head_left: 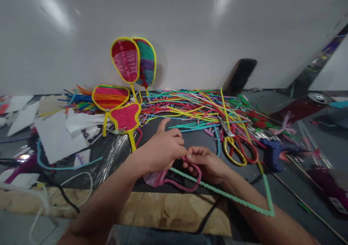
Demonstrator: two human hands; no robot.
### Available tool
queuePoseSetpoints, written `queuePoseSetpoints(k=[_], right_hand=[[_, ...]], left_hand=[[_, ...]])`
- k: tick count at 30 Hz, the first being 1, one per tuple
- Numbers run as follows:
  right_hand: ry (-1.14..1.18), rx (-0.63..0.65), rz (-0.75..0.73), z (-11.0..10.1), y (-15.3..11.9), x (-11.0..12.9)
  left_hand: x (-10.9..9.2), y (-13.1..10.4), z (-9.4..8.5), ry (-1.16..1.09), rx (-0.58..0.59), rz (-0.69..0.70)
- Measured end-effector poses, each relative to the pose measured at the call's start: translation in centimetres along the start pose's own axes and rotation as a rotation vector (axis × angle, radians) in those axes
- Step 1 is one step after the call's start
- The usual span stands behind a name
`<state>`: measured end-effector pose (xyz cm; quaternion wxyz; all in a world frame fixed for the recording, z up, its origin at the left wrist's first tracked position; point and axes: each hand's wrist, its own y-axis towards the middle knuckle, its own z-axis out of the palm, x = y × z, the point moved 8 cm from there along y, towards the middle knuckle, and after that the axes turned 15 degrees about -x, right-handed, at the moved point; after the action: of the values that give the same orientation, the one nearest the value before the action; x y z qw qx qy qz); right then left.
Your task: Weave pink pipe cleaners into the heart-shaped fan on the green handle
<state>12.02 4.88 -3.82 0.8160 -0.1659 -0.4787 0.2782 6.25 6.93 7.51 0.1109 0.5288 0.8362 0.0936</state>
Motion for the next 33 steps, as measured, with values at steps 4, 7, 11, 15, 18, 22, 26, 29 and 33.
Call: queuePoseSetpoints(k=[4, 7, 11, 15, 18, 22, 26, 29, 33], right_hand=[[0.069, 0.041, 0.025, 0.4, -0.2, -0.1], [0.095, 0.074, 0.042, 0.8, -0.3, -0.3], [0.135, 0.13, 0.05, 1.3, -0.5, -0.5], [0.132, 0.161, 0.023, 1.7, -0.7, -0.4], [0.121, 0.139, 0.019, 1.6, -0.6, -0.4], [0.113, 0.152, 0.013, 1.7, -0.6, -0.6], [0.005, 0.134, -0.033, 1.5, -0.4, -0.4], [-0.199, -0.055, -0.29, 0.1, -0.3, 1.8], [-0.638, -0.244, -0.729, -0.1, -1.9, 5.1]], left_hand=[[-0.4, -0.1, -0.7, 0.031, -0.049, 0.022], [-0.7, -0.1, -1.2, 0.031, -0.065, 0.031], [-1.3, 0.0, -1.8, 0.044, -0.075, 0.053], [-1.3, 0.0, -2.1, 0.04, -0.079, 0.052], [-1.1, -0.1, -1.9, 0.036, -0.062, 0.034], [-1.2, 0.1, -1.9, 0.038, -0.082, 0.032], [-1.1, 0.1, -1.7, 0.048, -0.087, 0.031], [-0.3, 0.0, -1.3, 0.089, -0.064, -0.003], [0.7, -0.2, -0.4, 0.132, -0.014, -0.03]])
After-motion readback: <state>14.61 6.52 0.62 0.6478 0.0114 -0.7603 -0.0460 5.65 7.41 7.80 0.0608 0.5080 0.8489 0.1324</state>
